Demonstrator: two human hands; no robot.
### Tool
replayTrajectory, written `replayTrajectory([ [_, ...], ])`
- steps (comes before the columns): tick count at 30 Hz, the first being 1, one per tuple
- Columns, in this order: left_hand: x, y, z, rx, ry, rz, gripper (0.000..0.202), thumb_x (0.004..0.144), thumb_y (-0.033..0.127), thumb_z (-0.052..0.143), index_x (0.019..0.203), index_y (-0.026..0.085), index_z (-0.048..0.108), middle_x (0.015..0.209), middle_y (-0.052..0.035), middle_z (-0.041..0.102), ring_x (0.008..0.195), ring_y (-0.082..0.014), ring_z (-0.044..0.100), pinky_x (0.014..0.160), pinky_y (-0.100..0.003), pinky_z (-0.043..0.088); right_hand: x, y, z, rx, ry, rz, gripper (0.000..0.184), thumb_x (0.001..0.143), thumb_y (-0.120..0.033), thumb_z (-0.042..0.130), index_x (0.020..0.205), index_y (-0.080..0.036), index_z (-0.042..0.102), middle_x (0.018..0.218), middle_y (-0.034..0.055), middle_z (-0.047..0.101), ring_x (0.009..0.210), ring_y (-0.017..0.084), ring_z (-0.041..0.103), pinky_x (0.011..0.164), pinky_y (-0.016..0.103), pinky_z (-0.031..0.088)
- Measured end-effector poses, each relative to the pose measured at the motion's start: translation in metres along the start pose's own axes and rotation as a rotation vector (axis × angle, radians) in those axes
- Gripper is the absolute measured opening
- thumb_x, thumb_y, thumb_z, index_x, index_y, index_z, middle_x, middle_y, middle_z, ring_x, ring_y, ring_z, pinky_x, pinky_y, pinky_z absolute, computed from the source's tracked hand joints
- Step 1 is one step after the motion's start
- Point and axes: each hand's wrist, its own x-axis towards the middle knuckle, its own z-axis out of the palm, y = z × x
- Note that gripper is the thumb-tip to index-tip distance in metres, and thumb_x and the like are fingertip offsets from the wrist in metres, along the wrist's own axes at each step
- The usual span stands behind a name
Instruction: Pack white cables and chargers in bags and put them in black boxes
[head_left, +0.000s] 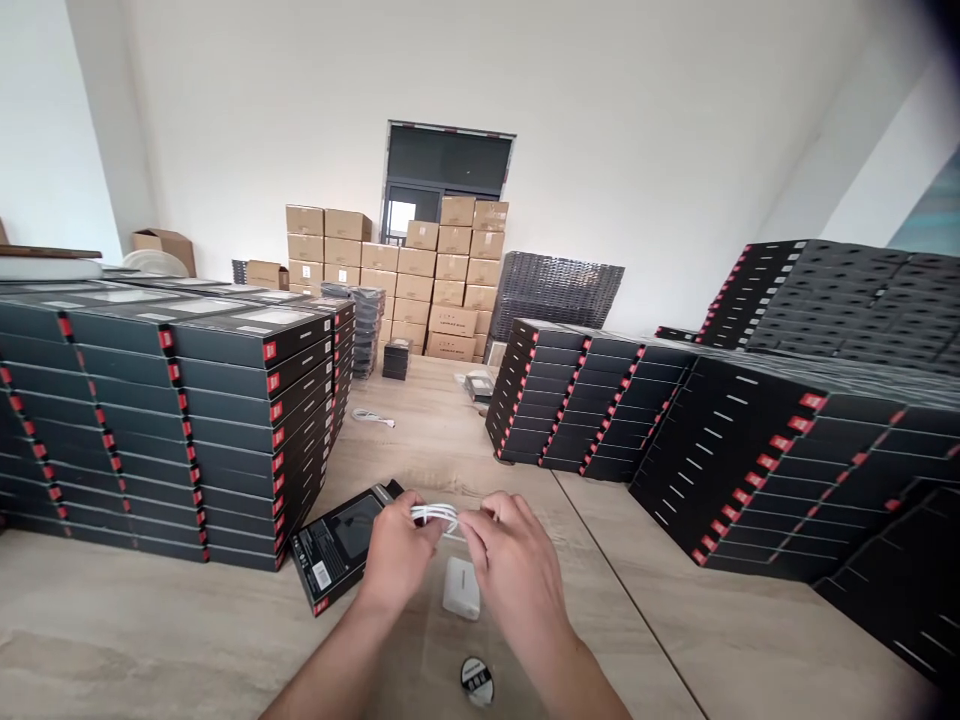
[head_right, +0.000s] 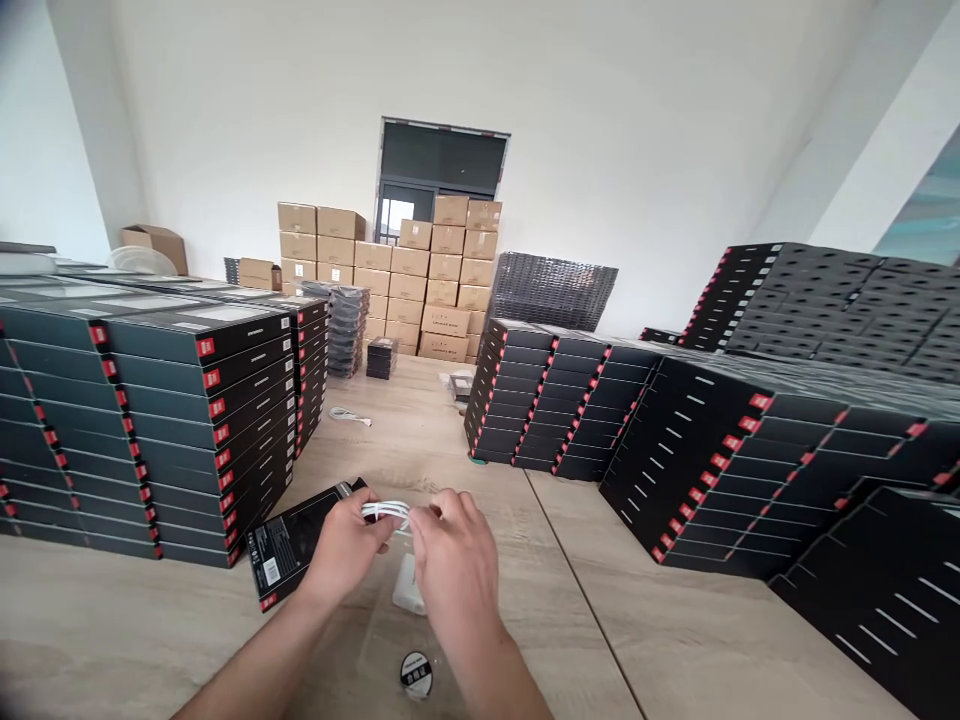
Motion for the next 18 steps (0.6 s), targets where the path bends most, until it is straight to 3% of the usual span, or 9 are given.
replayTrajectory([
  [3,-0.001,-0.003,0.004,-0.119,-0.115,-0.039,0.015,0.072,0.03,0.063,0.07,0.02,0.052,0.061,0.003,0.057,0.054,-0.0127,0.054,0.053,-0.024,0.045,-0.002,-0.003,-0.002,-0.048,0.004,0.027,0.023,0.093,-0.018,0.05,0.076,-0.022,0.064,0.074,0.002,0.059,0.068,0.017,0.055,0.06,0.029,0.036],
  [7,-0.003,-0.002,0.005,-0.266,-0.221,-0.061,0.023,0.072,0.038,0.064,0.076,0.019,0.053,0.07,0.0012,0.059,0.065,-0.0146,0.058,0.059,-0.027,0.051,-0.004,0.002,-0.001,0.016,-0.01,0.04,0.007,0.087,-0.018,0.056,0.086,-0.023,0.061,0.082,0.0007,0.063,0.069,0.016,0.058,0.058,0.027,0.036],
  [13,-0.008,0.008,-0.002,-0.424,-0.415,-0.125,0.029,0.068,0.036,0.069,0.087,0.016,0.059,0.096,-0.0058,0.064,0.087,-0.0198,0.065,0.073,-0.031,0.054,-0.006,0.022,0.003,0.004,-0.043,0.078,0.015,0.089,-0.014,0.053,0.077,-0.022,0.058,0.076,-0.001,0.062,0.067,0.014,0.059,0.059,0.025,0.036],
  [15,-0.01,0.009,-0.003,-0.448,-0.476,-0.151,0.037,0.07,0.041,0.068,0.097,0.016,0.059,0.103,-0.0084,0.064,0.086,-0.021,0.067,0.072,-0.032,0.054,-0.006,0.023,0.004,-0.01,-0.046,0.063,0.016,0.09,-0.013,0.052,0.079,-0.022,0.059,0.075,-0.0006,0.062,0.069,0.015,0.059,0.06,0.026,0.037],
  [18,-0.012,0.005,-0.001,-0.31,-0.477,-0.109,0.041,0.077,0.047,0.06,0.102,0.016,0.055,0.092,-0.0069,0.065,0.071,-0.0188,0.067,0.061,-0.031,0.054,-0.005,0.019,0.002,-0.071,-0.033,0.027,0.015,0.088,-0.009,0.053,0.087,-0.021,0.062,0.08,0.0019,0.064,0.075,0.018,0.06,0.063,0.027,0.039],
])
